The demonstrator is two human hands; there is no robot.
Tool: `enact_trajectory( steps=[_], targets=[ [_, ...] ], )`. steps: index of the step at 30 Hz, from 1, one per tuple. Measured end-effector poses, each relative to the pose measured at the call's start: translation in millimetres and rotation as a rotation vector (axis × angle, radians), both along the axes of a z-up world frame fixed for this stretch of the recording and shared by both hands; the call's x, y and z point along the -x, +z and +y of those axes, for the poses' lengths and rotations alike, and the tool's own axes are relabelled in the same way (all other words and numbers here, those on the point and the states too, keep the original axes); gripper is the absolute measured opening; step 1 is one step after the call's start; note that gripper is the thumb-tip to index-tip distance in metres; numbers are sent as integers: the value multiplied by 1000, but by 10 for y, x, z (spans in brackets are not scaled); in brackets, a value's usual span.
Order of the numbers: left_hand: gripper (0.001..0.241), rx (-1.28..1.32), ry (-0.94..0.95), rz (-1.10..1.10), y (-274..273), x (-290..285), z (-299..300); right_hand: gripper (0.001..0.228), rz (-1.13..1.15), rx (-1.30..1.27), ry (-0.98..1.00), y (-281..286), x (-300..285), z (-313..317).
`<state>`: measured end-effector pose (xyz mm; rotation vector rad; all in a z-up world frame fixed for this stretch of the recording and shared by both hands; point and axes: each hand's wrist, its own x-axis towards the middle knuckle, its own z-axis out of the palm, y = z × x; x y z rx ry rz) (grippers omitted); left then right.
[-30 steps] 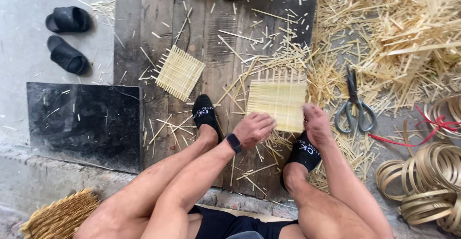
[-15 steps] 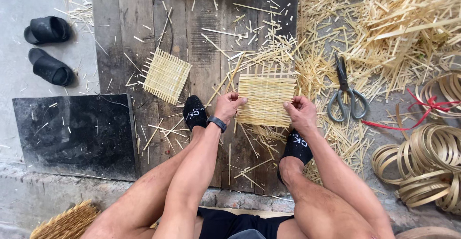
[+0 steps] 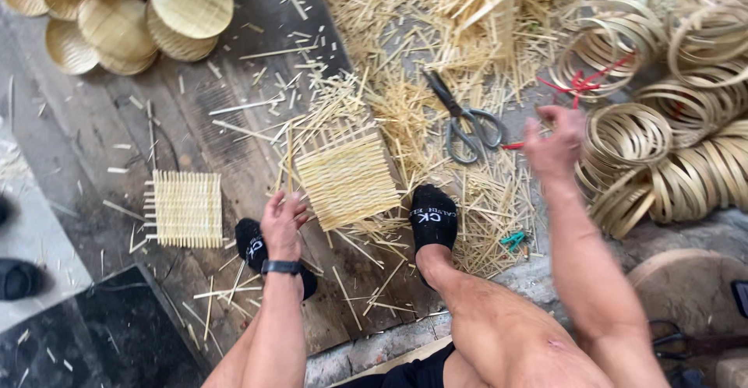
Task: The person weaves bamboo strips together to form a square mat, places it onto a circular wooden mold, and trims the edges into a circular shape using shears.
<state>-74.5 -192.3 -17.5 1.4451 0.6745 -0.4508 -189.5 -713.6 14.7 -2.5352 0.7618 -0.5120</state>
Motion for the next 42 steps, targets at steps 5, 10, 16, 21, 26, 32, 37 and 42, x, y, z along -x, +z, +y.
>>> enact_trajectory(
  steps=[5, 10, 16, 21, 26, 32, 37, 42],
  targets=[
    [42, 21, 86, 25, 86, -22, 103, 39, 608, 333, -61, 112, 666, -1165],
    [40, -33, 74, -23, 113, -30, 43, 15, 751, -3, -89, -29, 1041, -1082],
    [38, -74, 32, -86, 245, -49, -43, 5, 234, 156, 204, 18, 784, -463],
    [36, -165, -36, -193, 398, -66, -128, 8, 232, 412, 141, 349, 526, -439],
    [38, -176, -95, -283, 543, -76, -255, 11, 181, -42, 37, 432, 445, -512],
    [36, -179, -115, -258, 582, -37, -298, 9, 194, -40, 13, 221, 562, -447],
    [34, -206, -127, -219, 576, -5, -257, 9, 298, 40, 83, 50, 711, -562],
    [36, -330, -182, -318, 819, -14, -509, 8, 213, 215, 74, 654, 492, -328]
  ],
)
